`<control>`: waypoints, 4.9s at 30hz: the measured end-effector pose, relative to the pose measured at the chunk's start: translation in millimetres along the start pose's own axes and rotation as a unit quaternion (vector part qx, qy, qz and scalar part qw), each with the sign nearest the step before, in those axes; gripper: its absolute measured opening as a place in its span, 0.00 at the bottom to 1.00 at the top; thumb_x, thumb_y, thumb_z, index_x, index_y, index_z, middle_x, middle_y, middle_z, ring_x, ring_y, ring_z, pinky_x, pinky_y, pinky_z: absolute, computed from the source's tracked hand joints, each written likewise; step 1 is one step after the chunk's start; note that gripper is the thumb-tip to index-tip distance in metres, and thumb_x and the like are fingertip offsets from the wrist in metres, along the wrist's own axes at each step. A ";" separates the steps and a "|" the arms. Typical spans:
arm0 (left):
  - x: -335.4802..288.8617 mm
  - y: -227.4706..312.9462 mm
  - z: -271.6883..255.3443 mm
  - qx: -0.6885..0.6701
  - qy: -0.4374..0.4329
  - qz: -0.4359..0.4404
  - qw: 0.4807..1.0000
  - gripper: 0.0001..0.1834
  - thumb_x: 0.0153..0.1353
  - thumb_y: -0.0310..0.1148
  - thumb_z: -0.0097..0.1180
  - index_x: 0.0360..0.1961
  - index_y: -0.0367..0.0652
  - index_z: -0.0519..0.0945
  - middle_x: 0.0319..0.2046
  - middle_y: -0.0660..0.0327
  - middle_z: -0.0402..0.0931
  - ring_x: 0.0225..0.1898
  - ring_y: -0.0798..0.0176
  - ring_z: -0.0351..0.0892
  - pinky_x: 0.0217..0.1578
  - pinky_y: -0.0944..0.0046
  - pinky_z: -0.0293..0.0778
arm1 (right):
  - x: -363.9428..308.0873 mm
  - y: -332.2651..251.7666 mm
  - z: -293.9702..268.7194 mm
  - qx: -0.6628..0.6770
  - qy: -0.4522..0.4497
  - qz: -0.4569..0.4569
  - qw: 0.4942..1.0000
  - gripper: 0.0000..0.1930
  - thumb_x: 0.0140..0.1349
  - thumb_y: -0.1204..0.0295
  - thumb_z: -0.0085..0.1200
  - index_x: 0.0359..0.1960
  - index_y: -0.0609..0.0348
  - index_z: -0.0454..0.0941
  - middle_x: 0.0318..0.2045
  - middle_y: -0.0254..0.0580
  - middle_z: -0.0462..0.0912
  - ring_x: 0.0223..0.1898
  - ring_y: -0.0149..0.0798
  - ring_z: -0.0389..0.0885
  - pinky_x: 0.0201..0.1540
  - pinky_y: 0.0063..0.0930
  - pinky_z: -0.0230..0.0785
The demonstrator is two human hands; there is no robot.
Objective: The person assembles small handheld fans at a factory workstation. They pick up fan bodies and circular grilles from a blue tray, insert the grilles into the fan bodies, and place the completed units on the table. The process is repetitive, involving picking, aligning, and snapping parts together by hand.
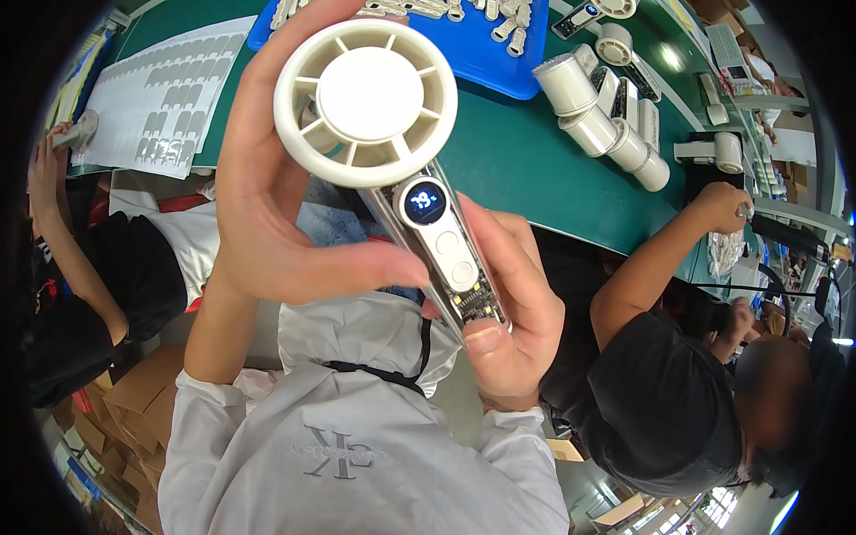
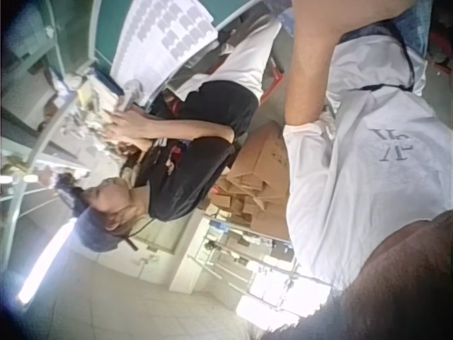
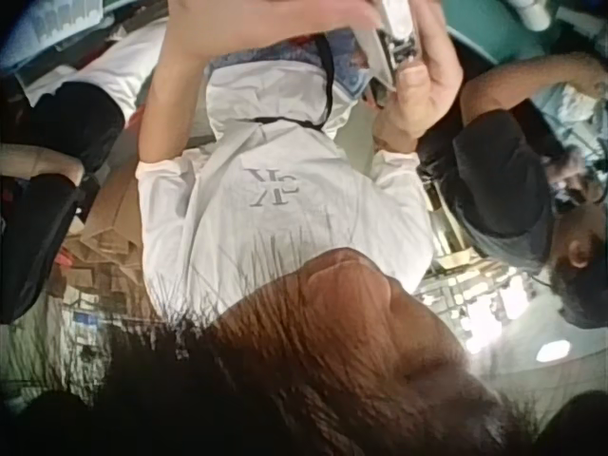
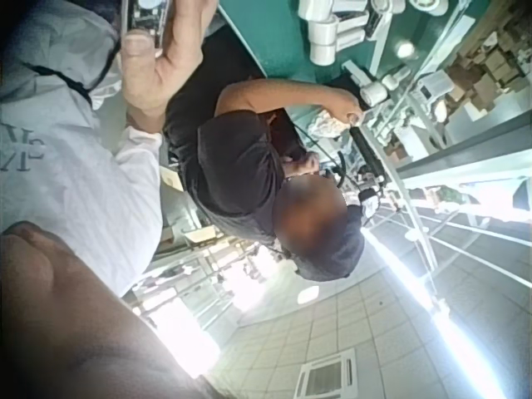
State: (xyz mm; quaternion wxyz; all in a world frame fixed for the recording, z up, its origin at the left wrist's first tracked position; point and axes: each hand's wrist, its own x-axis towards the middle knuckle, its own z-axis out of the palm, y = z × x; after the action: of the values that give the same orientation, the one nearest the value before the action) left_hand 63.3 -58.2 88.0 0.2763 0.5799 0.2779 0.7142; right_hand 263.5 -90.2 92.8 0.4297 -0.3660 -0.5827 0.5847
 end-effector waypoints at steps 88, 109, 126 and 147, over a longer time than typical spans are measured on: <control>41.9 -1.2 -9.7 -0.087 -0.091 0.047 0.991 0.31 0.65 0.40 0.60 0.64 0.37 0.66 0.55 0.50 0.71 0.54 0.55 0.75 0.55 0.59 0.71 | 57.4 -21.2 28.3 0.180 -0.174 -0.028 0.968 0.35 0.61 0.55 0.49 0.54 0.83 0.62 0.42 0.72 0.74 0.28 0.50 0.78 0.31 0.36 0.72; 41.1 0.2 -12.5 -0.056 -0.080 0.026 0.995 0.33 0.61 0.40 0.64 0.63 0.39 0.67 0.53 0.52 0.72 0.49 0.56 0.77 0.52 0.59 0.72 | 60.8 -22.7 35.1 0.128 -0.122 0.002 0.984 0.31 0.65 0.54 0.43 0.50 0.80 0.66 0.40 0.68 0.76 0.27 0.47 0.78 0.29 0.34 0.71; 29.7 8.6 -37.1 0.065 -0.114 -0.155 0.979 0.35 0.58 0.46 0.66 0.60 0.37 0.69 0.48 0.51 0.77 0.48 0.56 0.79 0.49 0.56 0.73 | 72.3 1.4 19.3 0.138 -0.152 0.000 0.979 0.33 0.61 0.60 0.51 0.61 0.75 0.61 0.44 0.56 0.78 0.41 0.45 0.81 0.46 0.33 0.72; 141.3 -115.2 -276.2 0.660 0.078 -0.316 0.677 0.28 0.40 0.50 0.65 0.41 0.44 0.85 0.33 0.55 0.86 0.38 0.52 0.86 0.42 0.55 0.80 | 32.0 43.9 -20.6 -0.035 -0.064 0.078 0.994 0.39 0.57 0.77 0.55 0.72 0.61 0.56 0.63 0.52 0.68 0.58 0.41 0.73 0.58 0.33 0.66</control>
State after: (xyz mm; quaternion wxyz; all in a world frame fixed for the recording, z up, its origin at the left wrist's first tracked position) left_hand -224.3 101.8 53.0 0.0086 0.4317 0.8642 0.2582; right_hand 267.7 -50.8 50.3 0.3316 -0.3865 -0.5991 0.6178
